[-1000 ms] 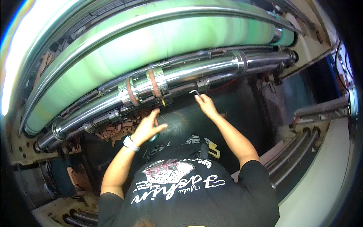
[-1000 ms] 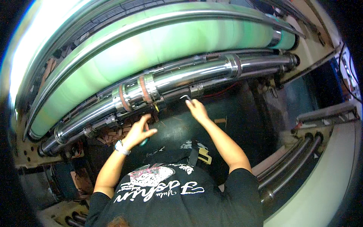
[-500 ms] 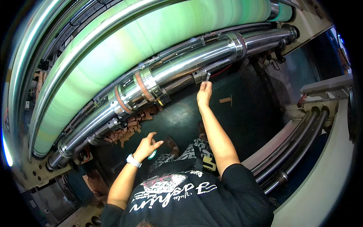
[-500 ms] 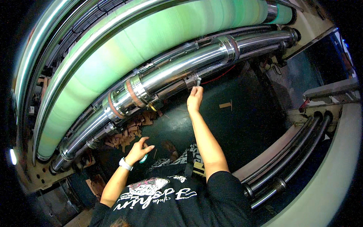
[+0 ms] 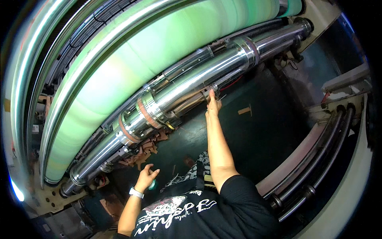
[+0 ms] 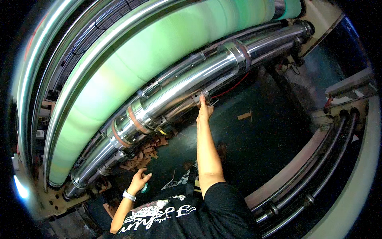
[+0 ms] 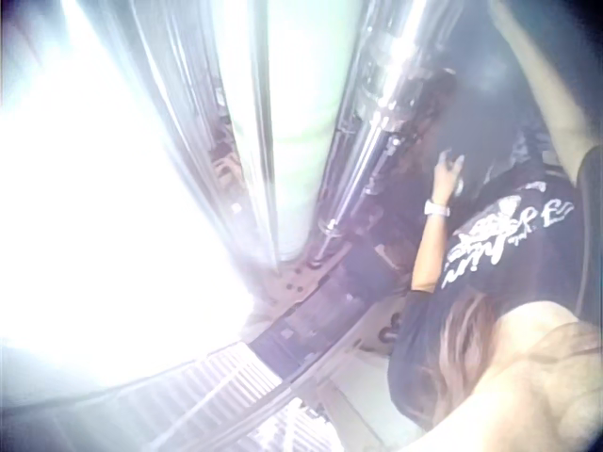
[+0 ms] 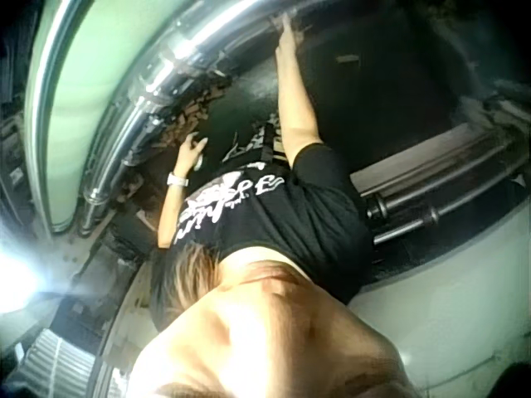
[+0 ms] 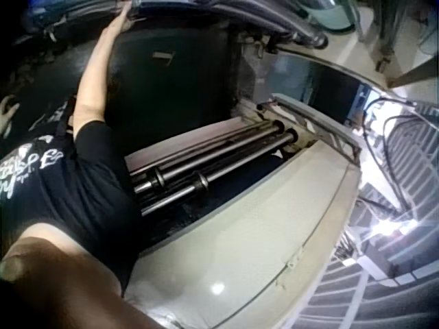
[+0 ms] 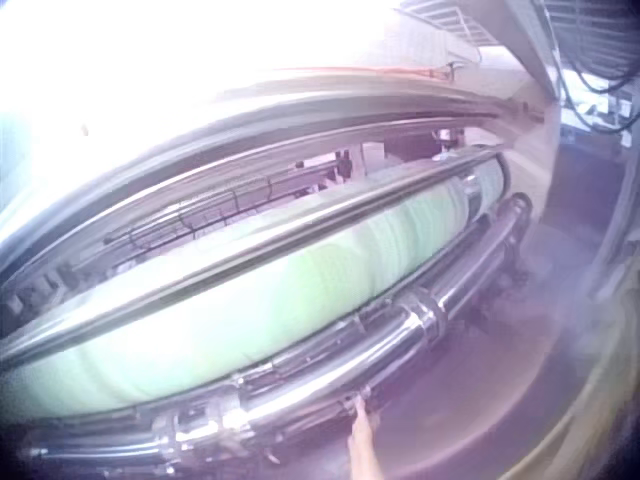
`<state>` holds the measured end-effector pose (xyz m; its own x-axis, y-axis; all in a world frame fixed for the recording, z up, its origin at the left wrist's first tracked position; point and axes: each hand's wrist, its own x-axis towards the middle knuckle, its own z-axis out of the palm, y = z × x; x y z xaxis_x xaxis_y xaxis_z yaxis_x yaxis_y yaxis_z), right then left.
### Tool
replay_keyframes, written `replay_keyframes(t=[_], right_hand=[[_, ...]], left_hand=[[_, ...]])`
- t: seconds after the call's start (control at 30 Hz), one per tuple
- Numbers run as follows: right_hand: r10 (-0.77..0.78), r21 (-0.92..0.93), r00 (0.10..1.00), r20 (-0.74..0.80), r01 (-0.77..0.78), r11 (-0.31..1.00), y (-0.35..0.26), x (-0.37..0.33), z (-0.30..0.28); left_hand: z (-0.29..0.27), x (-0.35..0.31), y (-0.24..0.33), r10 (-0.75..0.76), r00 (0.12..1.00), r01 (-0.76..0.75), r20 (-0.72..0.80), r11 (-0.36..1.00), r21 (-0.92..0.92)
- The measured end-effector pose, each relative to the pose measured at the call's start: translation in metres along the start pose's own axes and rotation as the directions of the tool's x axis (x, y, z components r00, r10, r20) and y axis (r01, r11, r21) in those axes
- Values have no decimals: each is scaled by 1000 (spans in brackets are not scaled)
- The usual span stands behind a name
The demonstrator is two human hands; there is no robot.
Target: The person uses a measuring tape to determine the distance between collars on a rotating machine shaft and uses a small tool to adjust their positions.
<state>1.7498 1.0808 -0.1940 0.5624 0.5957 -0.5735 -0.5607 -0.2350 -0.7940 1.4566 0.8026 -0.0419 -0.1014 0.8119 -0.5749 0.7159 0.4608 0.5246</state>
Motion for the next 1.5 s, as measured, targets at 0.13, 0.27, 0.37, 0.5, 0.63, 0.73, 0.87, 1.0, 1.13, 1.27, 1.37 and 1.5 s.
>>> replay_keyframes(t=[0.13,0.27,0.37,0.5,0.63,0.73,0.87,1.0,1.13,1.27,1.37,1.5], right_hand=[[-54,39,998,34,53,998,11,2,-1],[-196,-297,973,124,225,928,-16,-21,-33],[-328,-213,877,351,416,884,-24,-75,-44],[-274,-251,854,443,411,876,-10,-82,-13],[-238,-259,902,359,341,904,4,-83,-6],[-219,-200,924,313,290,936,10,-85,-7],[38,196,906,421,-131,972,11,-84,-1],[7,326,914,406,-152,933,0,-100,18],[84,469,927,365,-262,843,-3,-94,29],[42,560,905,424,-298,773,-5,-112,47],[55,590,929,365,-277,758,-2,-106,50],[109,580,913,393,-338,741,-8,-105,48]], left_hand=[[2,14,10,39,999,-41,28,997,71],[13,19,27,69,990,-81,120,992,96],[20,21,40,61,982,-80,180,992,98],[23,23,46,106,965,-141,238,981,132],[20,19,36,128,979,-147,158,982,115],[16,13,22,97,983,-116,159,987,113],[12,4,8,67,987,-87,149,988,129],[8,0,3,43,989,-65,143,986,156],[4,3,0,37,990,-60,138,983,172],[3,4,-4,29,992,-55,126,977,206],[-2,0,7,2,993,-27,122,978,206],[-2,2,1,-6,992,-18,124,980,198]])
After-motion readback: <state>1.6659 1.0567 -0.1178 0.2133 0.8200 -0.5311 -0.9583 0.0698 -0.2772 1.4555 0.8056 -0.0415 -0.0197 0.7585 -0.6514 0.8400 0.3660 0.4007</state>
